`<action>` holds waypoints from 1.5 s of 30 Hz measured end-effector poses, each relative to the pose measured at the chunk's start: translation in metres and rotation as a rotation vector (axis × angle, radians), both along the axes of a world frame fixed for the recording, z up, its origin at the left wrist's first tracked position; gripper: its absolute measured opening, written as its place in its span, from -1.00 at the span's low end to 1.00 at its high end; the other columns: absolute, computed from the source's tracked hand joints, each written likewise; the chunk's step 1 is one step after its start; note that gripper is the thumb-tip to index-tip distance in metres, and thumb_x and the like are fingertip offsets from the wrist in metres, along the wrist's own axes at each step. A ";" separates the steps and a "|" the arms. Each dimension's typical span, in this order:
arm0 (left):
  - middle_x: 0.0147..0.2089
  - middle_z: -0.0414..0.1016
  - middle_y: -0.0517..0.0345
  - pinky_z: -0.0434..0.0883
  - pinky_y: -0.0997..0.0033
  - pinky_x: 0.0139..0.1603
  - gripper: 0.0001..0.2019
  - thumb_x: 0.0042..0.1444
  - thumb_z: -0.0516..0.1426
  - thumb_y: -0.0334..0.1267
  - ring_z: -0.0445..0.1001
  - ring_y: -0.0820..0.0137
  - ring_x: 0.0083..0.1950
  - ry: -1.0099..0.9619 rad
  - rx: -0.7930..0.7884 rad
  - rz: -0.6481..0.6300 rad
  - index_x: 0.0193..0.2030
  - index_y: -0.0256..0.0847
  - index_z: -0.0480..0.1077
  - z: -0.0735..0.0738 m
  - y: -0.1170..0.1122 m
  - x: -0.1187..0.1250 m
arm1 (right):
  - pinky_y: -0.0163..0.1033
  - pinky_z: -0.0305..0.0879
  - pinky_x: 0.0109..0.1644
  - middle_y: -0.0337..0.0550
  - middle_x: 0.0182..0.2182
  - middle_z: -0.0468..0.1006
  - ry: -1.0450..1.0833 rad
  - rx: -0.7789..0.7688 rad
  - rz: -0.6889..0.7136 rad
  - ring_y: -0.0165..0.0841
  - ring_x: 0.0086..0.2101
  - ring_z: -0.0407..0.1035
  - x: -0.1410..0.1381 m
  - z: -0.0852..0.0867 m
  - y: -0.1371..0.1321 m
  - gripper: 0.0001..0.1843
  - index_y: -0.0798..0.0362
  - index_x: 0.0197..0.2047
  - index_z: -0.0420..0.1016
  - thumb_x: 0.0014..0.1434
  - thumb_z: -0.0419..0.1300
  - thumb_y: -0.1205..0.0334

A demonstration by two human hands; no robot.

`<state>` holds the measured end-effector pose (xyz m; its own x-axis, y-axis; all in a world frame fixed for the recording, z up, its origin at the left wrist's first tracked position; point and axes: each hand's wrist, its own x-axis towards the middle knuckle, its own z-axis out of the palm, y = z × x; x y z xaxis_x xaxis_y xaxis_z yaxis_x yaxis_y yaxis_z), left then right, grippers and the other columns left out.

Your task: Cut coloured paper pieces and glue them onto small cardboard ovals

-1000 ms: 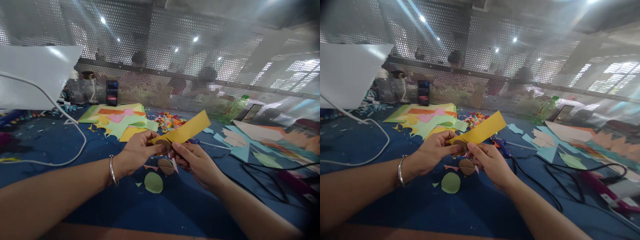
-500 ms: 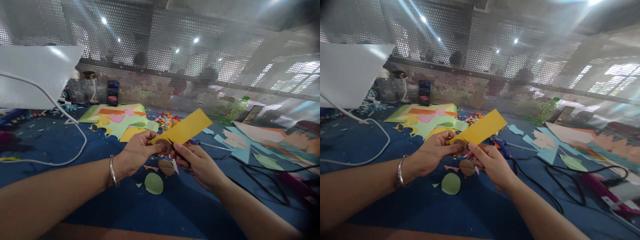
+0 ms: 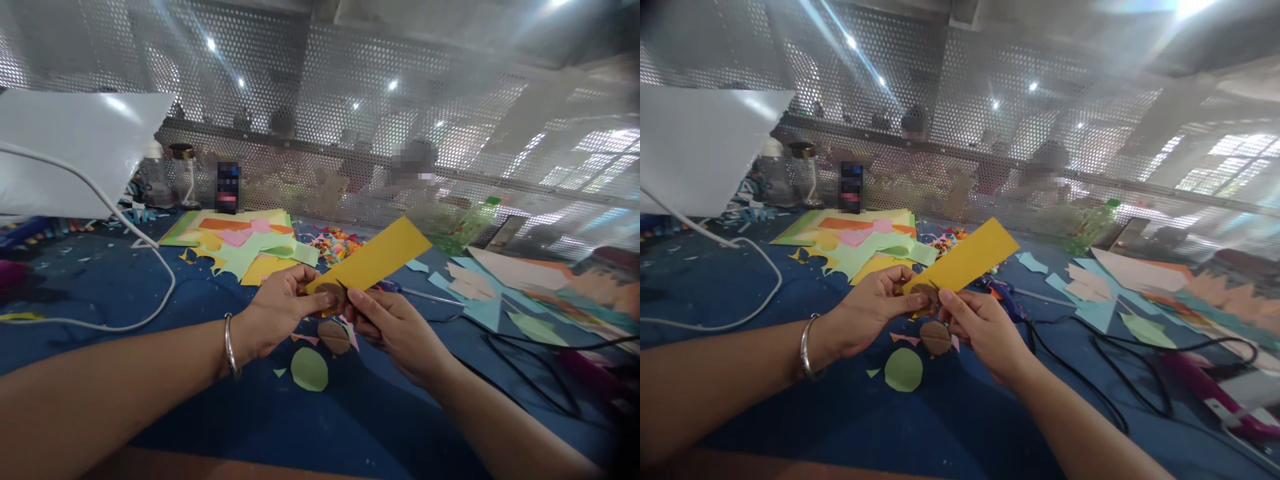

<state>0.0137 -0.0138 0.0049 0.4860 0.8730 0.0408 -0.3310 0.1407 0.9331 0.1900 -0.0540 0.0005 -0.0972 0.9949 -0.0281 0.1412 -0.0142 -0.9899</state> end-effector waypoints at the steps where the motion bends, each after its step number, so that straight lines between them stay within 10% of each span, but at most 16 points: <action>1: -0.35 0.54 0.19 0.42 0.47 -0.22 -0.78 -0.04 0.33 -0.44 0.50 0.52 -0.36 0.000 0.001 -0.004 -0.32 -0.31 0.35 0.000 0.000 0.000 | -0.35 -0.30 -0.60 -0.47 -0.72 0.00 -0.003 0.003 -0.001 -0.57 -0.67 -0.18 0.000 0.000 0.000 -0.37 0.10 -0.49 0.37 0.03 0.23 -0.39; 29: -0.36 0.55 0.17 0.36 0.43 -0.28 -0.80 -0.14 0.24 -0.41 0.45 0.48 -0.39 0.123 0.129 0.156 -0.31 -0.27 0.41 -0.001 0.005 0.000 | -0.30 -0.20 -0.59 -0.41 -0.72 0.06 0.002 0.031 -0.063 -0.55 -0.65 -0.10 -0.004 -0.004 -0.001 -0.38 0.10 -0.49 0.42 0.03 0.24 -0.38; 45: -0.50 0.48 0.26 0.25 0.49 -0.42 -0.80 -0.16 0.27 -0.40 0.39 0.52 -0.49 0.130 0.121 0.311 -0.36 -0.22 0.36 -0.004 0.016 0.000 | -0.35 -0.35 -0.62 -0.43 -0.69 0.09 0.207 -0.201 0.020 -0.60 -0.67 -0.20 -0.002 0.000 -0.001 -0.44 0.11 -0.40 0.44 0.12 0.21 -0.30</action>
